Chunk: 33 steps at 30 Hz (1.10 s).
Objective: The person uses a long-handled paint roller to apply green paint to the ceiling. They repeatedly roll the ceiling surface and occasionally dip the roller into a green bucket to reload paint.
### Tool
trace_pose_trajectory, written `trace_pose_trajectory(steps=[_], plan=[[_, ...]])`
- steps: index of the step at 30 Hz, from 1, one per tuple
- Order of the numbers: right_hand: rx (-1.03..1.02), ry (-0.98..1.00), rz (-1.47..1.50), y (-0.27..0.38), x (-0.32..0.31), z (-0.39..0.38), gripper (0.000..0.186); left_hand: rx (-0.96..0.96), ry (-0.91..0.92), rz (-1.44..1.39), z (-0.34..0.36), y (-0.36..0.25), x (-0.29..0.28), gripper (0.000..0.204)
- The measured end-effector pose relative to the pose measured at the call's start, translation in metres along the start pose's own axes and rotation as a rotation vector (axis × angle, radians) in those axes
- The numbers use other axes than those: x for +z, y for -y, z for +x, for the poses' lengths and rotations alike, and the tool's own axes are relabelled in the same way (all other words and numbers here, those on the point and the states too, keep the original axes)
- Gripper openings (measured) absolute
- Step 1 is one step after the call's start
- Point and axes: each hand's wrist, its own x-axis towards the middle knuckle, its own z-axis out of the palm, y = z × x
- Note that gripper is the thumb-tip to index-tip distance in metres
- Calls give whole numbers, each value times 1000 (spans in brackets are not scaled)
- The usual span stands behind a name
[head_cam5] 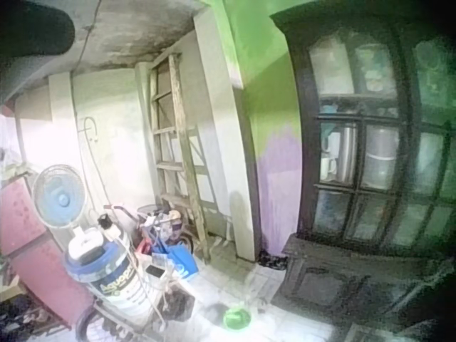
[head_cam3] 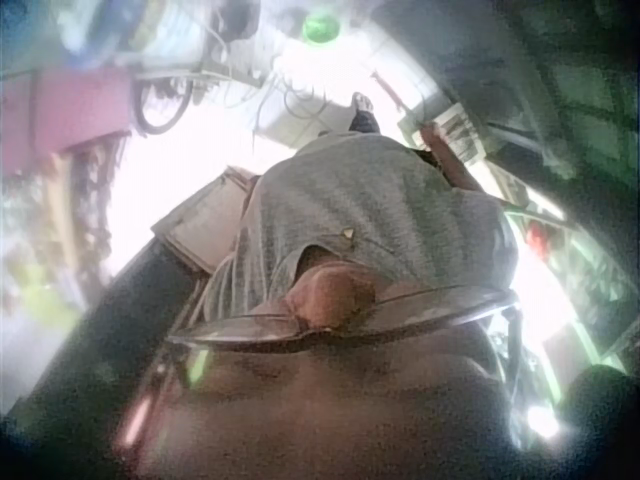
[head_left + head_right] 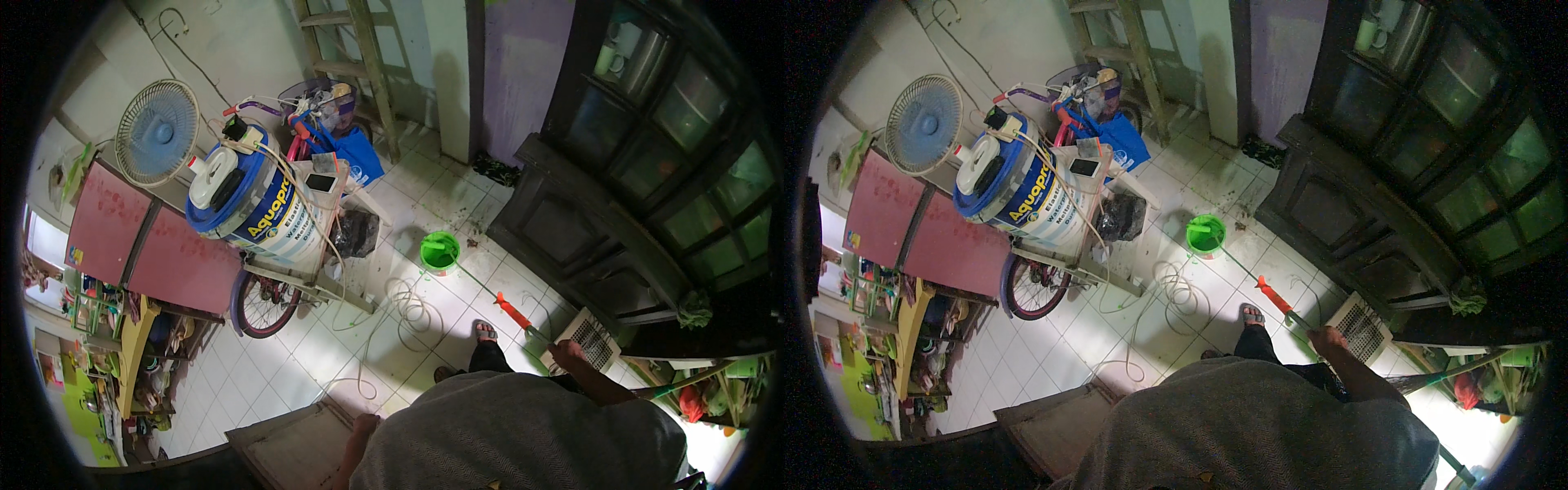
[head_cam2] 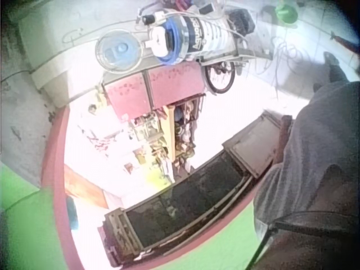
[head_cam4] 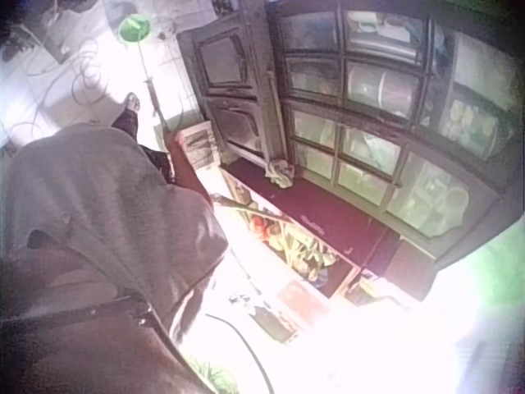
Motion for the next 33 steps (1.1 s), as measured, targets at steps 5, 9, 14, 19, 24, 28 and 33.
trace_pose_trajectory(steps=[5, 9, 14, 19, 24, 28, 33], plan=[[-77, -276, -115, -15, 2, -16, 35, 28, -51, -125, 0, 1, 6, 42], [-148, -462, -94, -34, 15, -6, 28, 254, -110, 39, 7, 9, 3, 43], [-137, -502, -125, -31, 14, -6, 30, -20, -1, -265, 4, -5, -15, 40], [-103, -462, -89, -20, 8, -26, 29, 217, -68, 67, 11, 11, -4, 35], [-94, -434, -78, -24, 12, -25, 29, 300, -60, 216, 6, 11, 1, 29], [-120, -446, -64, -28, 14, -26, 30, 376, -43, 268, 10, 14, 3, 27], [-136, -468, -70, -28, 16, -29, 29, 265, -66, 151, 9, 13, 0, 32]])
